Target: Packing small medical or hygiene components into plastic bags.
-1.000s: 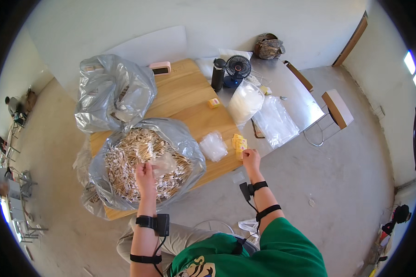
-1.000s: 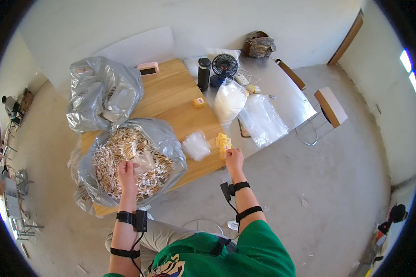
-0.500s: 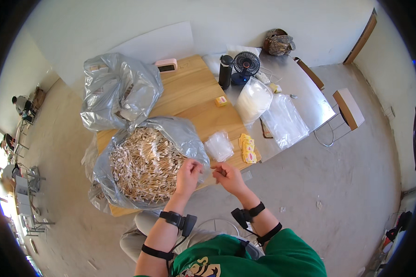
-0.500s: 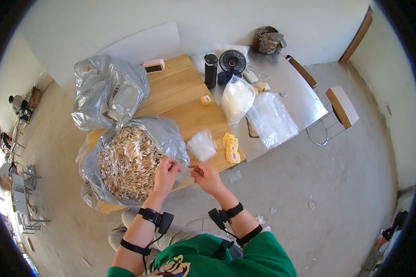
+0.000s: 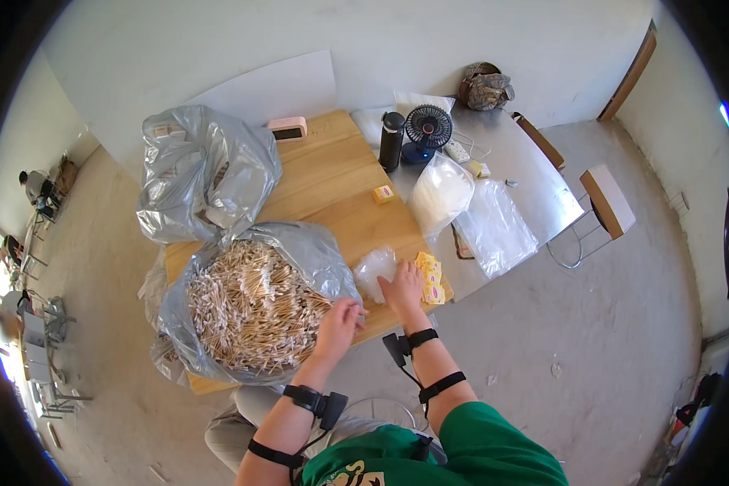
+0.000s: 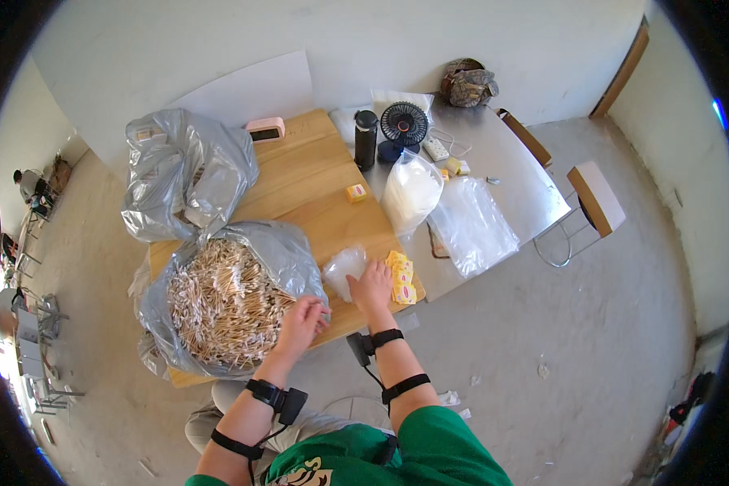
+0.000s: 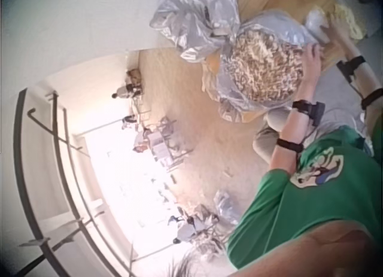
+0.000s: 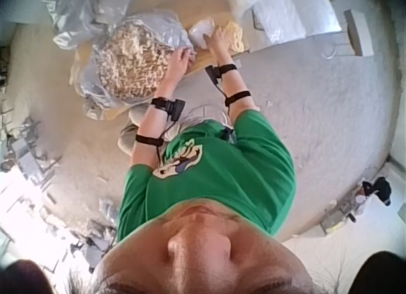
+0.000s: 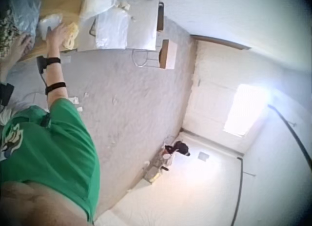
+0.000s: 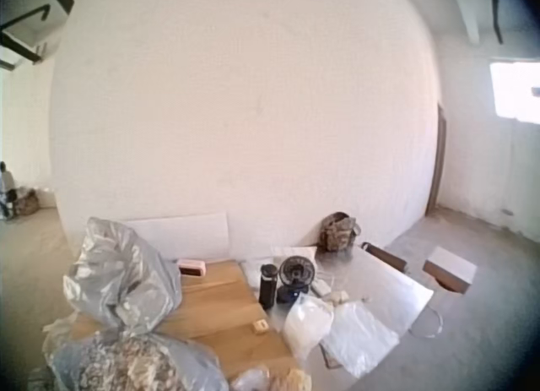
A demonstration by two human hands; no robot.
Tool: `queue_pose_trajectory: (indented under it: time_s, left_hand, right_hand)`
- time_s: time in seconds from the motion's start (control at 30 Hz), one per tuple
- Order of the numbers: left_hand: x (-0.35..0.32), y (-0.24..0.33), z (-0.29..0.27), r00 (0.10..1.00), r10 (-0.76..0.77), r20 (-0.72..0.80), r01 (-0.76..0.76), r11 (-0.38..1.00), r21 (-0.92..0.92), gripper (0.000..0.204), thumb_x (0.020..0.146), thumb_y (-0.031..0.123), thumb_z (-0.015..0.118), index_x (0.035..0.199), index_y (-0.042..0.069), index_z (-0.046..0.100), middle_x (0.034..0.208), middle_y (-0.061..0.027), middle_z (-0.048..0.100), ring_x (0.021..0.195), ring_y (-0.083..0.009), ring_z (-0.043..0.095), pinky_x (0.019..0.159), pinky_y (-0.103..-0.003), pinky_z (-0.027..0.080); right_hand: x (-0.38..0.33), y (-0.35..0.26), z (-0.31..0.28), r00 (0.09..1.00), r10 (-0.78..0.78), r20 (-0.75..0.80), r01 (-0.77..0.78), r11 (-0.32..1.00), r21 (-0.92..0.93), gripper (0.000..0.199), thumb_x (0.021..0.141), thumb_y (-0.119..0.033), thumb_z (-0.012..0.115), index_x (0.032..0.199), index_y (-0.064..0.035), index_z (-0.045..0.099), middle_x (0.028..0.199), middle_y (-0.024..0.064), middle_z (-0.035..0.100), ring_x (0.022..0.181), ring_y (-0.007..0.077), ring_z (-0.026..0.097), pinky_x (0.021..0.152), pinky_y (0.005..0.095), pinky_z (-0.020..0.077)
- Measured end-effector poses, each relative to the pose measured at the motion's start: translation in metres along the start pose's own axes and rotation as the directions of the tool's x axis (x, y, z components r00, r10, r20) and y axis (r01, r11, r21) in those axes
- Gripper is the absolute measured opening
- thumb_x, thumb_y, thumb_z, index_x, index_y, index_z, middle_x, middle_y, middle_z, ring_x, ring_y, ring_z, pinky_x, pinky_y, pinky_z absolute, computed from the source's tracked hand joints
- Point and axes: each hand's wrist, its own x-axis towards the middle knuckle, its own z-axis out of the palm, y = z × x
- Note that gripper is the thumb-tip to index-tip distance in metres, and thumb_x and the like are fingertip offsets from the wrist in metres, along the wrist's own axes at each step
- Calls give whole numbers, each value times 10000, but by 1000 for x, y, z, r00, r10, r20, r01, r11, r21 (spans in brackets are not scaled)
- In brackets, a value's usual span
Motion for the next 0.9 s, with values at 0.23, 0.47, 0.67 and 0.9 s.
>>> queue_pose_trajectory:
  time_s: [0.23,0.47,0.67,0.9]
  left_hand:
    - [31,-50,28,987,144,68,-158,938,310,295,923,139,475,1167,-26,500,1079,-172,606,1008,-277,589,865,-356,456]
    - [34,-31,21,984,177,-2,-164,916,366,695,798,124,644,1369,-7,268,1348,-259,376,1257,-369,374,1025,-381,336]
    - [53,-25,29,912,403,79,-408,868,283,926,647,-9,729,1394,17,183,1349,-261,364,1261,-387,355,1042,-405,315]
    - [75,-57,39,943,290,163,-320,923,211,891,638,-22,732,1378,73,246,1330,-225,418,1229,-326,426,983,-364,393]
  right_hand:
    - [16,-20,-3,944,117,308,-85,990,-115,627,647,-369,753,1102,-9,515,1070,159,601,1041,314,539,907,390,418]
    - [-1,1,-27,970,39,240,-80,983,163,286,679,-209,712,902,-74,595,860,147,613,866,343,584,769,404,466]
    - [-15,-1,-66,864,-503,15,499,861,104,257,640,-52,647,885,-74,574,800,110,584,817,330,569,684,433,448]
    - [-31,25,-35,965,-261,-32,250,874,417,386,637,-63,719,992,-39,569,971,133,592,944,315,559,786,390,456]
